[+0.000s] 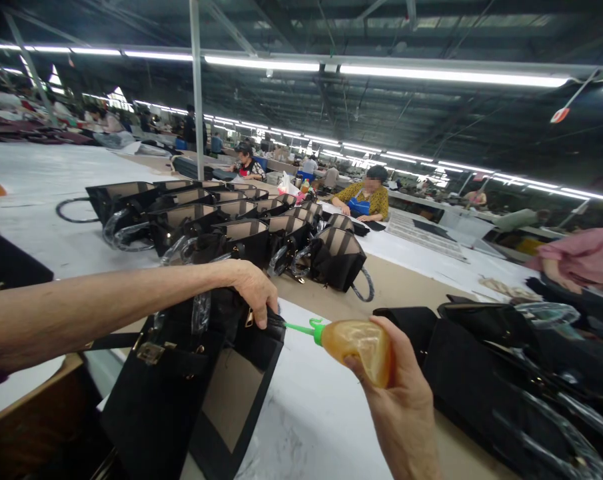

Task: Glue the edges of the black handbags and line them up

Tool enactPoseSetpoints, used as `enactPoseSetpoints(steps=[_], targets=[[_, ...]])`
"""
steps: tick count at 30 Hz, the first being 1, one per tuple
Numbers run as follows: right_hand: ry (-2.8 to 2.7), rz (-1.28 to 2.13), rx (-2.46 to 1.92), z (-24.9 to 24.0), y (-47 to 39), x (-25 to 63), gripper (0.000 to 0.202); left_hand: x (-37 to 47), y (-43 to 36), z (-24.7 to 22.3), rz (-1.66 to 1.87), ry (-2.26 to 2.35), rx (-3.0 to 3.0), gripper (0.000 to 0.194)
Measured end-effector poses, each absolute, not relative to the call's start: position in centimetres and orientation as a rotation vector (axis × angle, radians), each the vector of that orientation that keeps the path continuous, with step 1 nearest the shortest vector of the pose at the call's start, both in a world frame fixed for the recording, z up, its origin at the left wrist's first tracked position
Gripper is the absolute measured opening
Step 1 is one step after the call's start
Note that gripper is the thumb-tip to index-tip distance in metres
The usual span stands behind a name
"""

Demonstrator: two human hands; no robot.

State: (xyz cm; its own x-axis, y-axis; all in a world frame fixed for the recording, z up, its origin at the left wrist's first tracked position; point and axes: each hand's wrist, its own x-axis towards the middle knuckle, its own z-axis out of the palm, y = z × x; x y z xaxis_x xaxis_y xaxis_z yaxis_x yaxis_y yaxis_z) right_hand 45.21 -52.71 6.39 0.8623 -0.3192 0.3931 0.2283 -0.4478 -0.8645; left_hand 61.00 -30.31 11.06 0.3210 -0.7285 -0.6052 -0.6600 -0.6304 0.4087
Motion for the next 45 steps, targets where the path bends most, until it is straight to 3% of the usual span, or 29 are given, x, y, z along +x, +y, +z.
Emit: enactPoseSetpoints(steps=[10,30,45], targets=[[-0.078,-0.681,-1.902,7.4,-50.7,42.9,0.037,61.3,-30.8,10.5,-1.252,-1.261,2.447,0.021],[0.084,-0.648,-2.012,7.2,-51.6,43.1,0.046,60.9,-31.5,10.4,-1.198,-1.286,2.520,0.019],[0.091,-0.494,-2.068,4.2,-53.1,42.8,0.047,60.4,-31.7,10.1,-1.172,-1.371,2.545,0.020]])
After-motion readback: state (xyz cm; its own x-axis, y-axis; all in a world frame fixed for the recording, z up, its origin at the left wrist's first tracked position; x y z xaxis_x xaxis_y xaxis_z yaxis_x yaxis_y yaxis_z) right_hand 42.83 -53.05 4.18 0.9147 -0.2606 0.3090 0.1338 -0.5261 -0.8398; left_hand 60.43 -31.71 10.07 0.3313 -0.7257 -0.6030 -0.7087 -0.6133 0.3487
